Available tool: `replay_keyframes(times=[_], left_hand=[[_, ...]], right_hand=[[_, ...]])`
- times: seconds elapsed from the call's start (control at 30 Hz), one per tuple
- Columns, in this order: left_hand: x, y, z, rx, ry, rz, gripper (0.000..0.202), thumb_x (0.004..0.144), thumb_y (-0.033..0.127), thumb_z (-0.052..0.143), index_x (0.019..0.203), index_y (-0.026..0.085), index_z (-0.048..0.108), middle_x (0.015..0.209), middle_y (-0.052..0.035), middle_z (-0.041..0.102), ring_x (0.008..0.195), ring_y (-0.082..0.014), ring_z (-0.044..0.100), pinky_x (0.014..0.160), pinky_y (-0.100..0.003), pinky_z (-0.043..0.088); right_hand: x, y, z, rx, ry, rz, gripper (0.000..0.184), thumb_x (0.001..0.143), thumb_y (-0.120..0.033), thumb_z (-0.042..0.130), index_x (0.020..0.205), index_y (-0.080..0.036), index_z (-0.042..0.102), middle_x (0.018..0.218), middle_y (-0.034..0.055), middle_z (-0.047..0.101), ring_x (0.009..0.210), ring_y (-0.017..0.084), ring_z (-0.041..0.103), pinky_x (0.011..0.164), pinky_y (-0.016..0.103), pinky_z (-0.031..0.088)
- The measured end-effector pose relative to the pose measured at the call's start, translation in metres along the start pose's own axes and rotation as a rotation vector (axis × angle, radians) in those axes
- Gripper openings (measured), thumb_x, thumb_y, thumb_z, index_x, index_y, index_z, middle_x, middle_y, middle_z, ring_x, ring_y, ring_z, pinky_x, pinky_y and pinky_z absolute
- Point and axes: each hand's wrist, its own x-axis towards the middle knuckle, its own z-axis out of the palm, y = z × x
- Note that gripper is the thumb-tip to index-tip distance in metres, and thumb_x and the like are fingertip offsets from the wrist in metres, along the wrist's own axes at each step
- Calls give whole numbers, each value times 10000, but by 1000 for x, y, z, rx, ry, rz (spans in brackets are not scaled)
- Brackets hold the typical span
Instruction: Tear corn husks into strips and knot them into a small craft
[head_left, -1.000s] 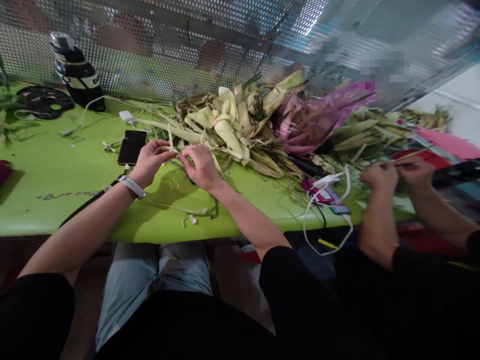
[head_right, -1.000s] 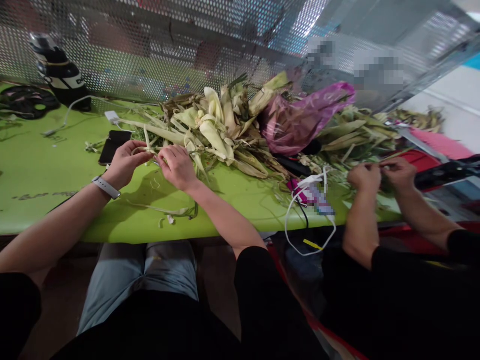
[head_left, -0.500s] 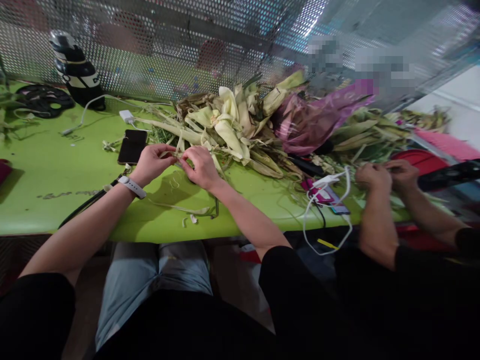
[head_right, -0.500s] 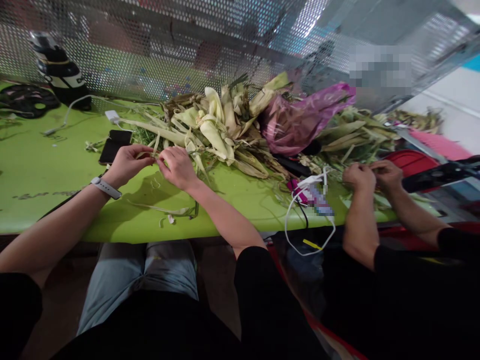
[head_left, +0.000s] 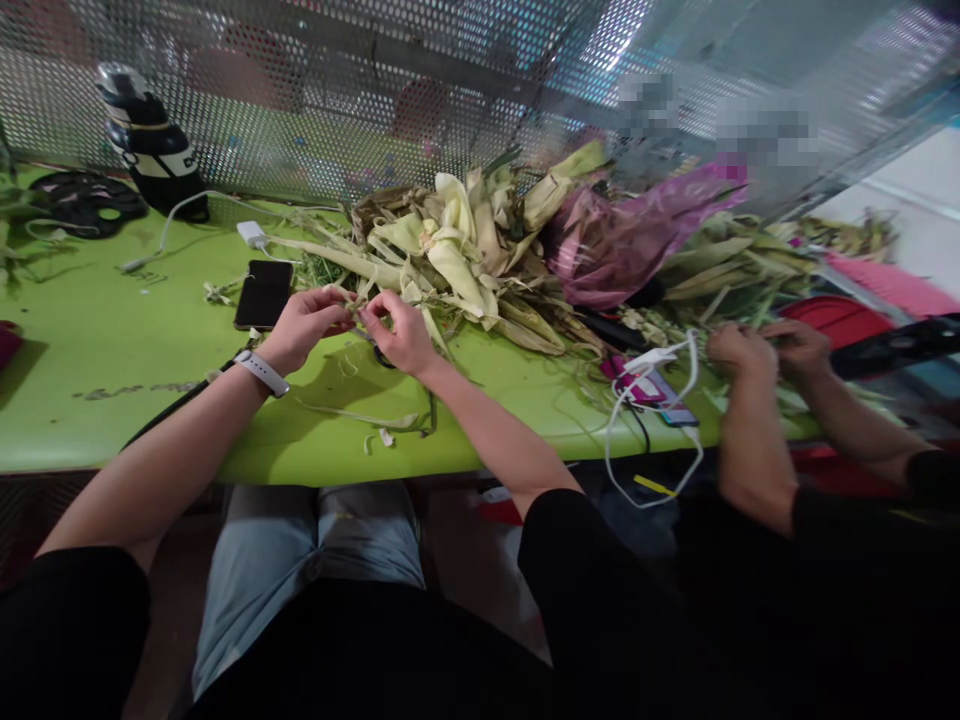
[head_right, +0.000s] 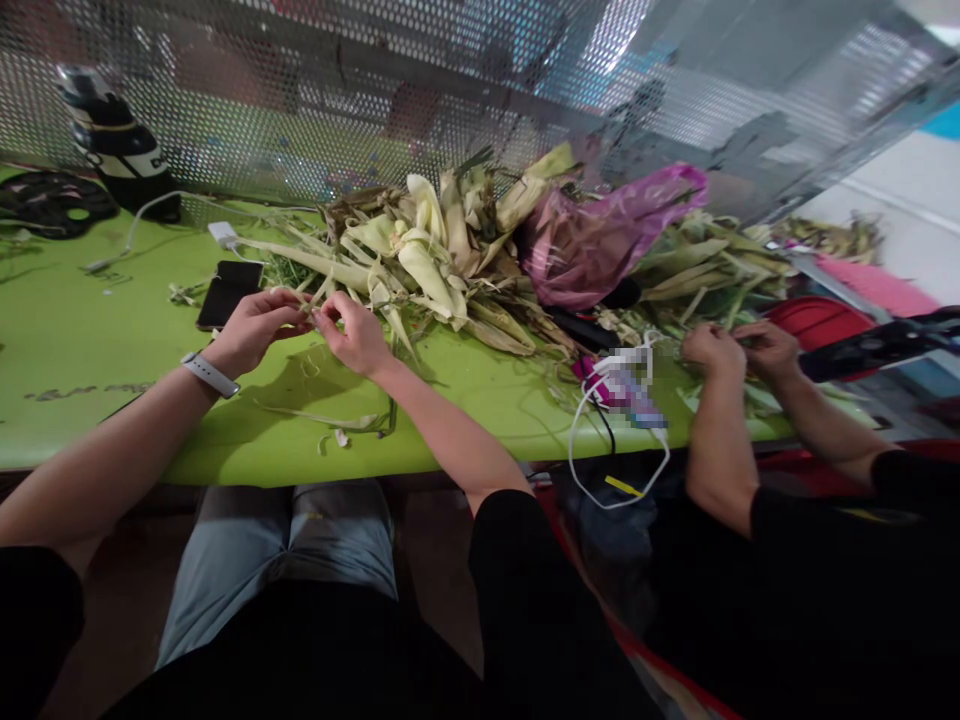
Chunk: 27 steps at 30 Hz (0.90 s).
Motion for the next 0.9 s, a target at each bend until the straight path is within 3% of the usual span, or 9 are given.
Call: replay_keyframes(times=[0.2,0.47,0.67,0.8,0.9], left_hand=[[-1,-1,2,93,-4,63,132,658,204,721,771,136,728,782,-30,692,727,-133,636,856,-330,556],[-3,1,2,42,-46,110,96,658,192,710,740,145,727,800,-35,695,713,-130,621,783,-289,547],[0,-1,0,67,-94,170,244,639,293,835,802,143,732,795,-38,709,742,-148,640,787,-298,537],[3,-4,-4,-4,-54,152,305,639,296,850,877,142,737,815,-32,708,734,-128,646,767,-277,523],[6,-6,-6,-14,25,120,305,652,258,826,916,137,734,775,-20,690,678,-110,625,704,-256,508]], right_hand=[[1,4,2,14,-17,20,378,927,-583,516,848,-214,523,779,11,623,729,160,566,725,310,438],[4,9,8,459,-67,288,338,855,-509,635,781,-219,477,640,-53,504,557,97,478,535,240,403],[7,7,8,621,-51,381,381,801,-528,699,787,-214,484,624,-61,517,552,85,511,518,223,433],[8,9,7,573,-52,383,402,816,-578,683,886,-215,524,699,-37,589,625,108,563,591,244,472],[5,11,7,315,-72,241,367,885,-563,614,917,-199,589,785,9,633,716,142,586,686,287,494]])
